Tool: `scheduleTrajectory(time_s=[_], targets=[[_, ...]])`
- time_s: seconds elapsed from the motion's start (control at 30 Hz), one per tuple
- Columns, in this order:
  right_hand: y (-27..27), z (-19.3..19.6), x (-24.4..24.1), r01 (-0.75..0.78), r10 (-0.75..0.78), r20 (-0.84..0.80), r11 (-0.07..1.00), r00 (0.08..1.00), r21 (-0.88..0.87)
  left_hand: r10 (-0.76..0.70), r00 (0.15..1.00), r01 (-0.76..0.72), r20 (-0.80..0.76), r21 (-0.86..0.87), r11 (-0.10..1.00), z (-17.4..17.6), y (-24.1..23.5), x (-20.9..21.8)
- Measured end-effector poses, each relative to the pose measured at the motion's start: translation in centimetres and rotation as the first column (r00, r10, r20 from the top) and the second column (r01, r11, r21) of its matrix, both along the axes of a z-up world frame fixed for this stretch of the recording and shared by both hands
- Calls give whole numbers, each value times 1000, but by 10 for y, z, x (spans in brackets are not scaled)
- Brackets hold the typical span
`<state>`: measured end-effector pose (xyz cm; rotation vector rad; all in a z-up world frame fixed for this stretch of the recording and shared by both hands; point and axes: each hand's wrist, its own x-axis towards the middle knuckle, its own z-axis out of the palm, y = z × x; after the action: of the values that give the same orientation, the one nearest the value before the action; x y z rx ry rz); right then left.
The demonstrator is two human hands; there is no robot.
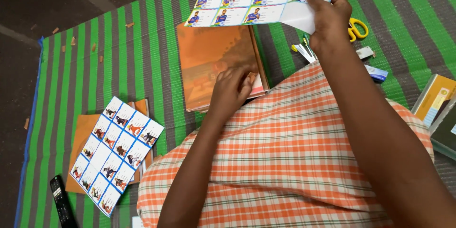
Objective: Applying ID stickers to various school notebooks on a mat.
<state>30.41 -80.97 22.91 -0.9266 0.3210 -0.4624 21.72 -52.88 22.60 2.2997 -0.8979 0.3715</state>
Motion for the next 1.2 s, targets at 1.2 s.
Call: scheduleTrajectory(time_s=[1.2], targets=[[4,8,-5,2,0,-44,999,999,41,60,982,-58,-181,19,998,39,17,10]])
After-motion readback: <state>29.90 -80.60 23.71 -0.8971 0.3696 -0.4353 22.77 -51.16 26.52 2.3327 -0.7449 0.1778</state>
